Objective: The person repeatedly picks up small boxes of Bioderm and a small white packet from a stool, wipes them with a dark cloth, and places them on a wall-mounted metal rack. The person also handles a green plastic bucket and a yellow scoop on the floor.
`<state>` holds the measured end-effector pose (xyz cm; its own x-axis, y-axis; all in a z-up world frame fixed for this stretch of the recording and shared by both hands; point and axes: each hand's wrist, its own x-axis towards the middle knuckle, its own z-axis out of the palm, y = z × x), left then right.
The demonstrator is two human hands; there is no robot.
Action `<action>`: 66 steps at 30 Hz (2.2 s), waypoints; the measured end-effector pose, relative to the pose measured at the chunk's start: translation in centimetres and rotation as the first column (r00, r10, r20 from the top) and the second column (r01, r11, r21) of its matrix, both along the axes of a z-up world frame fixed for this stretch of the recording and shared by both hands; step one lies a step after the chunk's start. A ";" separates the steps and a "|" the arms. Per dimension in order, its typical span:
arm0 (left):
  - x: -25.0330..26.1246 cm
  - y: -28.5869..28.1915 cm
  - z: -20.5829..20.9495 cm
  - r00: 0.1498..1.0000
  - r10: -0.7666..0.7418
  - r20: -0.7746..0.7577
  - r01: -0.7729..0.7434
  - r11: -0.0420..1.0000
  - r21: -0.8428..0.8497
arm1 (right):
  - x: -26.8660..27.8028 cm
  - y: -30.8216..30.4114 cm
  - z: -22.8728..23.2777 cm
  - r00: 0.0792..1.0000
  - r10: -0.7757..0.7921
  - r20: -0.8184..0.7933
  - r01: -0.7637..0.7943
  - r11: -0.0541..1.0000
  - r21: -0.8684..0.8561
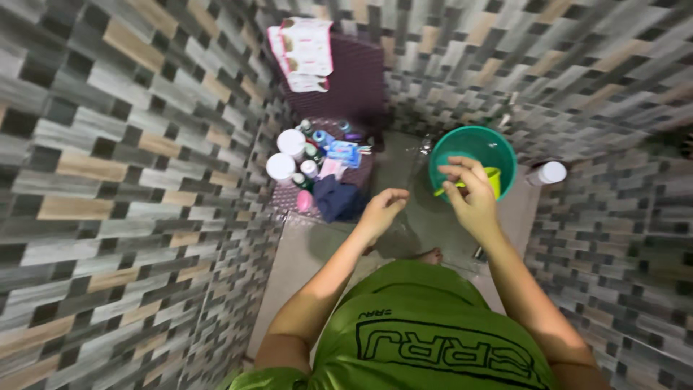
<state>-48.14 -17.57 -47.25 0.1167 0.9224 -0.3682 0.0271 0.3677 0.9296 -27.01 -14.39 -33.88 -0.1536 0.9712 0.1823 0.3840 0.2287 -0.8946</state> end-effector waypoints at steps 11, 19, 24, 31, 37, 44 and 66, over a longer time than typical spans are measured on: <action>-14.5 0.8 -8.6 0.964 0.184 -0.190 -0.168 0.981 0.096 | -13.1 1.9 -12.2 0.992 0.119 0.030 -0.112 0.979 -0.169; -17.3 1.0 -12.2 0.959 0.255 -0.124 -0.249 0.966 0.064 | -17.0 6.7 -22.1 0.946 0.150 0.286 -0.096 0.977 -0.191; -17.6 2.2 -13.5 0.926 0.369 -0.081 -0.372 0.928 -0.031 | -19.5 11.7 -28.1 0.874 0.201 0.443 -0.126 0.973 -0.192; -16.0 5.5 -13.6 0.850 0.520 -0.086 -0.527 0.828 -0.193 | -22.7 18.6 -32.9 0.776 0.435 0.457 -0.253 0.878 -0.407; -15.6 8.5 -13.8 0.812 0.543 -0.215 -0.584 0.769 -0.261 | -25.1 22.9 -37.7 0.669 0.563 0.485 -0.334 0.811 -0.480; -14.1 9.0 -15.7 0.744 0.639 -0.193 -0.664 0.678 -0.316 | -27.2 24.5 -40.8 0.477 0.648 0.593 -0.330 0.758 -0.563; -13.7 7.6 -18.0 0.699 0.704 -0.124 -0.690 0.619 -0.375 | -23.7 21.6 -39.0 0.678 0.565 0.471 -0.328 0.805 -0.494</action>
<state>-61.85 -10.02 -65.25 -0.4860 0.5246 -0.6990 -0.4090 0.5703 0.7124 -50.74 7.17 -72.88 -0.5431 0.7280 -0.4185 0.7737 0.2401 -0.5863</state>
